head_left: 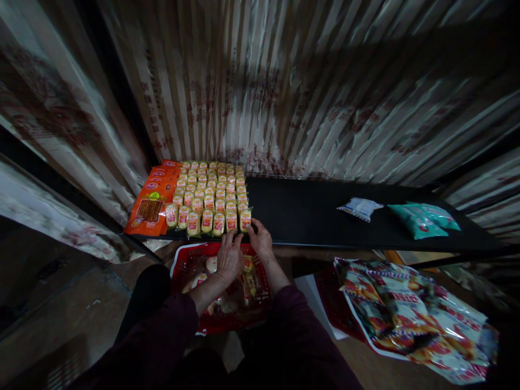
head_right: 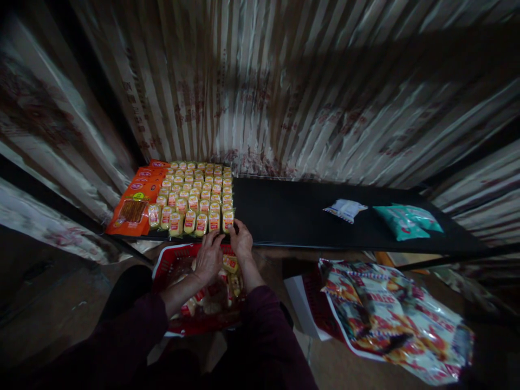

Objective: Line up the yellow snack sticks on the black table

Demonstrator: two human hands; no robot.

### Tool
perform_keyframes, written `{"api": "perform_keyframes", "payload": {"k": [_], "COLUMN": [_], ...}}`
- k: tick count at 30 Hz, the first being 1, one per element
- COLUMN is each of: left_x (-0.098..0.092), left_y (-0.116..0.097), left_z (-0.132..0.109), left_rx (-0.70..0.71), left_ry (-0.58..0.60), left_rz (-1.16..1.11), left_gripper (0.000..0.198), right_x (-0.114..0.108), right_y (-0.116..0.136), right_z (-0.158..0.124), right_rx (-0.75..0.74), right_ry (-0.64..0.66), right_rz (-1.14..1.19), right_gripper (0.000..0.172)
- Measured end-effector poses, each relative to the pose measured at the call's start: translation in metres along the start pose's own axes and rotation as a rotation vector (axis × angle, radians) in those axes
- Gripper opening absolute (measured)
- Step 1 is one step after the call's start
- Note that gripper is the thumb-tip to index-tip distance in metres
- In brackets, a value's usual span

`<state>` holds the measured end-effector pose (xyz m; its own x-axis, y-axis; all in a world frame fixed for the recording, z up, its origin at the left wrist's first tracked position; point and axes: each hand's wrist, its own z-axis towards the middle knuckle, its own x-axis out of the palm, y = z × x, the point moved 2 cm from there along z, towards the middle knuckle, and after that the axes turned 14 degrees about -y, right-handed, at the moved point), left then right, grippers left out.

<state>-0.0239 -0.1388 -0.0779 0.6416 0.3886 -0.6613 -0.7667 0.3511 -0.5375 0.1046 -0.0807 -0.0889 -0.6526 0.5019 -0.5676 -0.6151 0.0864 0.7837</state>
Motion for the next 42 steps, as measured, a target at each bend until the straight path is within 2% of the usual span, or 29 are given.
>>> {"api": "perform_keyframes", "payload": {"k": [9, 14, 19, 29, 35, 42], "left_x": [0.002, -0.002, -0.002, 0.003, 0.003, 0.005], "left_y": [0.006, 0.005, 0.002, 0.005, 0.005, 0.005], "left_z": [0.003, 0.004, 0.007, 0.014, 0.014, 0.012], "left_rx": [0.049, 0.083, 0.128, 0.121, 0.124, 0.108], "left_ry": [-0.006, 0.009, 0.013, 0.080, 0.070, 0.080], "left_rz": [0.005, 0.037, 0.055, 0.063, 0.040, 0.017], "left_gripper": [0.046, 0.044, 0.050, 0.052, 0.051, 0.054], "right_x": [0.011, 0.010, 0.008, 0.006, 0.001, 0.002], "right_y": [0.003, 0.006, 0.010, 0.014, 0.016, 0.012], "right_z": [-0.006, -0.013, -0.020, -0.023, -0.023, -0.020], "right_rx": [-0.044, -0.113, -0.109, -0.148, -0.163, -0.158], "right_ry": [-0.060, -0.117, -0.161, -0.113, -0.110, -0.072], "right_rz": [-0.002, -0.019, -0.011, -0.054, -0.130, -0.093], "right_gripper": [0.038, 0.040, 0.040, 0.039, 0.043, 0.045]}}
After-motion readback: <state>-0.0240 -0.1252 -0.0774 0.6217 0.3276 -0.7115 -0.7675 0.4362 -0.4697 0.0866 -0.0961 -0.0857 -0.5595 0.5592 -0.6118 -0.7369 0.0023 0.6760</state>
